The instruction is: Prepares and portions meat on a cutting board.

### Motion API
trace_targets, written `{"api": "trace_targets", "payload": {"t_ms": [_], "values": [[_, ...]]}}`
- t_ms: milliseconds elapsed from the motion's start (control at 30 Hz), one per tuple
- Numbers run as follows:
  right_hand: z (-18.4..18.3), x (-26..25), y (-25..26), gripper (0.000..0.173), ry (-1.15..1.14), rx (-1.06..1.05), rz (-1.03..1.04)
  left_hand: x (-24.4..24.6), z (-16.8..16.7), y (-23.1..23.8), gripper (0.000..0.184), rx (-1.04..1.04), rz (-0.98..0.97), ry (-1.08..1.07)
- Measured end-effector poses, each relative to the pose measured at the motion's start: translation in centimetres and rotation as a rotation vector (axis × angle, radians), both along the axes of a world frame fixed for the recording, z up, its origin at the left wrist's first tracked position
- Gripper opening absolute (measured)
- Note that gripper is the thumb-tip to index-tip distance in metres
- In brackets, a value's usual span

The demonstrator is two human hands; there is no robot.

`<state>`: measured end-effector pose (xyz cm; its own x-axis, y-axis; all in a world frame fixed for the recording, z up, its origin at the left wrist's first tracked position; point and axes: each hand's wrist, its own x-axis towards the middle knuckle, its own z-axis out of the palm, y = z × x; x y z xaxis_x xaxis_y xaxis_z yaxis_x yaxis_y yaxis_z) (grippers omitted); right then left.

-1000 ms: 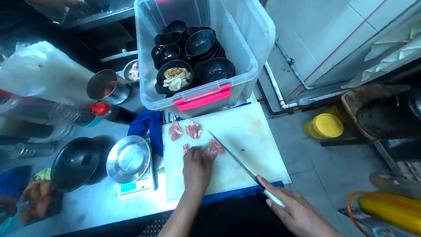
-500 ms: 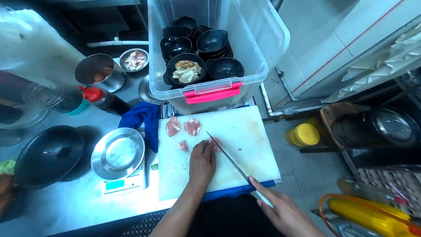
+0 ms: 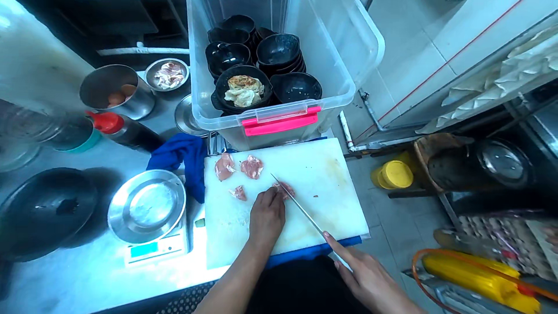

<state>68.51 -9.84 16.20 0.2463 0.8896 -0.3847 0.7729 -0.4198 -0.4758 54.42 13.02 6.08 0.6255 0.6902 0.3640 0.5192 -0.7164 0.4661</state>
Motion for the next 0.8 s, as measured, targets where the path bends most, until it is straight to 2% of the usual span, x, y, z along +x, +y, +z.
{"api": "trace_targets", "payload": {"t_ms": [167, 333, 467, 633, 733, 800], "values": [[0.4, -0.2, 1.0, 0.061, 0.05, -0.04, -0.003, 0.2, 0.0, 0.1, 0.025, 0.017, -0.006, 0.041], [1.9, 0.0, 4.2, 0.066, 0.184, -0.263, -0.039, 0.3, -0.1, 0.0, 0.025, 0.023, 0.003, 0.036], [2.7, -0.4, 3.1, 0.068, 0.196, -0.262, -0.053, 0.6, 0.0, 0.2, 0.023, 0.043, 0.034, 0.034], [2.5, -1.6, 7.7, 0.071, 0.135, -0.419, -0.038, 0.3, -0.3, -0.3, 0.022, 0.019, 0.037, 0.034], [1.7, -1.7, 4.1, 0.071, 0.062, -0.267, -0.046, 0.6, 0.1, 0.1, 0.021, 0.023, 0.052, 0.036], [1.9, -1.4, 0.8, 0.072, 0.057, -0.241, -0.029, 0.4, 0.1, -0.3, 0.021, 0.015, 0.062, 0.041]]}}
